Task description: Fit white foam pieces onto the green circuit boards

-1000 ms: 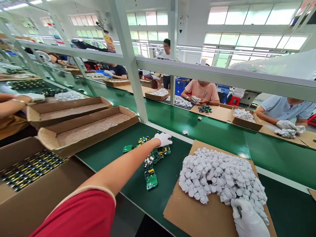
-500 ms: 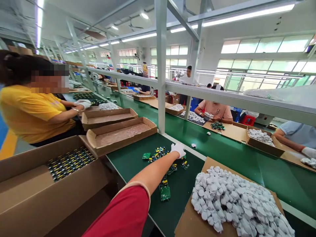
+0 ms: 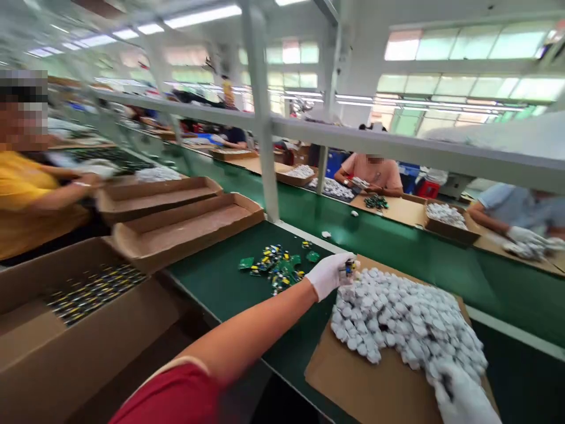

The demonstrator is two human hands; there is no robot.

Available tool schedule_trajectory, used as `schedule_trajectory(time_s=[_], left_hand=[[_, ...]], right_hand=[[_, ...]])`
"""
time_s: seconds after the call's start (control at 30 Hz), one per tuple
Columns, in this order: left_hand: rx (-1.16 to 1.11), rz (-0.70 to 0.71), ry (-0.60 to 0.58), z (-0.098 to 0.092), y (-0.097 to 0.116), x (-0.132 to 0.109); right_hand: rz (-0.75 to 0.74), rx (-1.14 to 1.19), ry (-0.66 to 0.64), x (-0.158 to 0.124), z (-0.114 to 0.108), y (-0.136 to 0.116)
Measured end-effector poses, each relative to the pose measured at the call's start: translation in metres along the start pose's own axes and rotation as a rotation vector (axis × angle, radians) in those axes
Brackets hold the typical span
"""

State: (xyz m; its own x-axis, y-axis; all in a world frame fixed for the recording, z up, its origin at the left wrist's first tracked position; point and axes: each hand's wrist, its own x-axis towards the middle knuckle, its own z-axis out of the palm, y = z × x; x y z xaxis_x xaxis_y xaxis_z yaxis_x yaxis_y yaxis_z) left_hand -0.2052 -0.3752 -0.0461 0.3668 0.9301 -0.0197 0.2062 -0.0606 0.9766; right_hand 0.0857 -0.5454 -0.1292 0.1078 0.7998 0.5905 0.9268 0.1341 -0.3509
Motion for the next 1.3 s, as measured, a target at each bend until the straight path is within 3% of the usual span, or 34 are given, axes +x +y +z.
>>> schedule_trajectory(time_s=[0.03, 0.1, 0.17, 0.27, 0.4, 0.7, 0.9, 1.1, 1.2, 1.3], left_hand=[[-0.119, -0.028, -0.1, 0.018, 0.0, -0.016], [-0.679, -0.284, -0.322, 0.047, -0.004, -0.047], [-0.992, -0.52, -0.483, 0.07, -0.01, -0.071], [-1.11, -0.727, -0.64, 0.099, -0.023, -0.092], [-1.039, -0.793, -0.735, 0.124, -0.039, -0.094], [-1.062, -0.795, -0.833, 0.123, -0.056, -0.091], [-1.085, -0.782, -0.833, 0.124, -0.057, -0.092], [-1.09, -0.781, -0.814, 0.123, -0.057, -0.093], [-1.094, -0.772, -0.805, 0.123, -0.057, -0.094], [-1.092, -0.766, -0.799, 0.125, -0.057, -0.094]], right_hand=[[0.023, -0.039, -0.043, -0.012, -0.004, -0.003], [0.028, -0.105, -0.143, -0.028, -0.005, -0.008], [0.063, -0.123, -0.148, -0.035, -0.001, -0.012], [0.229, -0.161, -0.121, -0.035, 0.0, -0.018], [0.252, -0.212, -0.199, -0.028, -0.006, -0.029], [0.298, -0.223, -0.216, -0.034, -0.006, -0.024], [0.151, -0.106, -0.224, -0.034, -0.005, -0.029], [0.35, -0.04, -0.107, -0.032, -0.009, -0.019], [0.219, -0.13, -0.074, -0.035, -0.011, -0.017], [0.126, -0.088, -0.198, -0.039, -0.006, -0.027]])
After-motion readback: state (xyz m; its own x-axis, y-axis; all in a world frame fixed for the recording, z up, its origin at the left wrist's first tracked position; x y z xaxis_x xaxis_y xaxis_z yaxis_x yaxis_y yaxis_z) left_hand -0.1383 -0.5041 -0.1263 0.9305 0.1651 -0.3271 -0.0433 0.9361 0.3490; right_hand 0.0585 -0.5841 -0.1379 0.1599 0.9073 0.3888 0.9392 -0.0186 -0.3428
